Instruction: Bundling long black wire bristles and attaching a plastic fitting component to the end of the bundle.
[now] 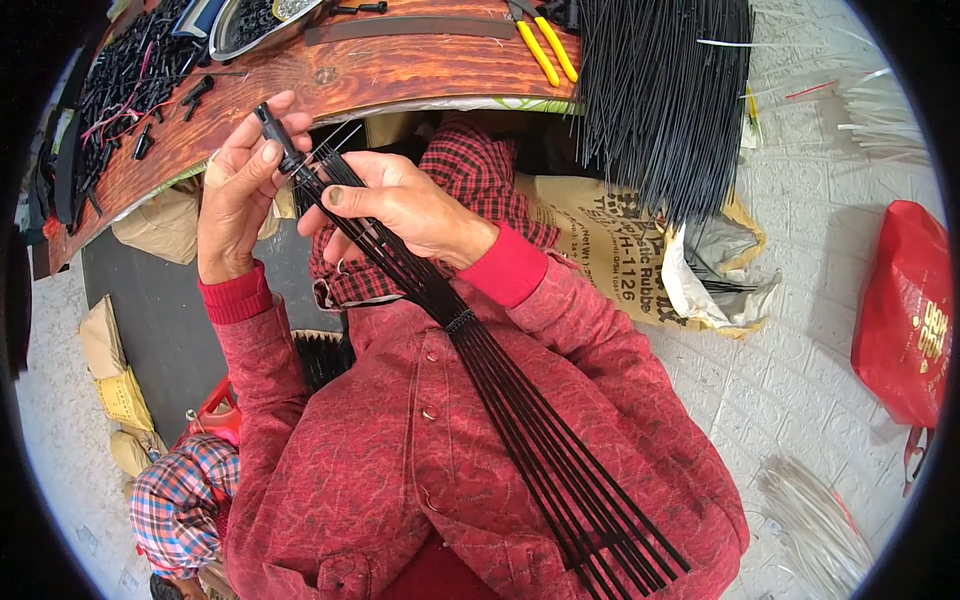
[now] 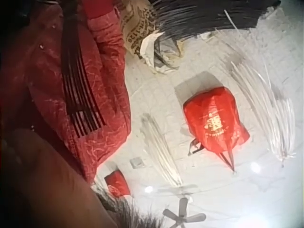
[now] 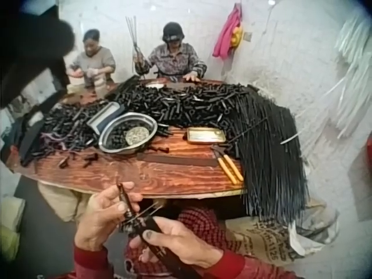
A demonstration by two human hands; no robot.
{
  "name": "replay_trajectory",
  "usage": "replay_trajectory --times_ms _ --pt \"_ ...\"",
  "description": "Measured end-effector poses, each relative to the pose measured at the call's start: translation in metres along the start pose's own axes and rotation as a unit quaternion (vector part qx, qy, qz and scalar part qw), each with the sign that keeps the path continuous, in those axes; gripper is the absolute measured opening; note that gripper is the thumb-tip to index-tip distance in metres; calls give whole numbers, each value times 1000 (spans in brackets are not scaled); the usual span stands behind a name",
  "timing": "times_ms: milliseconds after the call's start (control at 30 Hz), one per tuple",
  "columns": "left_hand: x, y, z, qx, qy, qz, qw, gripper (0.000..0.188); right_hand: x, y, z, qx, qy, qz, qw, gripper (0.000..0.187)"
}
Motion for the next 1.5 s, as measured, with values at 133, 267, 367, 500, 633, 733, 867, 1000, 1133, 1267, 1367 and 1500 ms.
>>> replay_trajectory --times_ms 133,267,367,500,633,733,867,1000,1133,1267,1367,1500 --pt "-8 2 -3 -24 -23 -3 999 63 1 4 -1 18 -12 7 1000 38" --pt "-12 3 -4 -37 -39 -2 999 65 1 4 0 29 -17 14 999 38" --pt "-15 3 -3 -35 -43 -2 998 66 2 4 0 27 -12 18 999 38" --pt "-13 1 -4 -26 -22 4 999 64 6 1 0 31 -13 28 999 39" --pt "-4 -5 -4 -18 8 2 1000 63 7 2 0 26 -13 23 999 40" --pt "-8 -6 -4 -14 15 1 1000 62 8 2 1 20 -11 26 999 40" --pt "-9 -5 -3 -10 19 9 1000 62 11 1 1 15 -9 27 999 41" --pt "-9 -3 -4 -5 22 5 1000 62 10 -1 2 14 -9 19 1000 42" --pt "-5 -3 -4 -11 29 25 999 61 9 0 3 10 -8 22 1000 42" --pt "-1 -4 -2 -9 25 28 999 60 11 1 4 9 -14 26 1000 42" --pt "-1 -6 -2 0 22 25 999 60 11 0 4 8 -16 28 999 43" --pt "0 -7 -2 -1 11 19 1000 60 11 1 3 9 -19 33 999 43"
Point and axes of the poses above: each hand's wrist, its own z-axis towards the middle knuckle, its own x-axis out of the back of the hand, y = z × x, the point moved 4 cm from there along z, towards the middle knuckle, and after that the axes turned 10 degrees about -z, right-handed, at the moved point
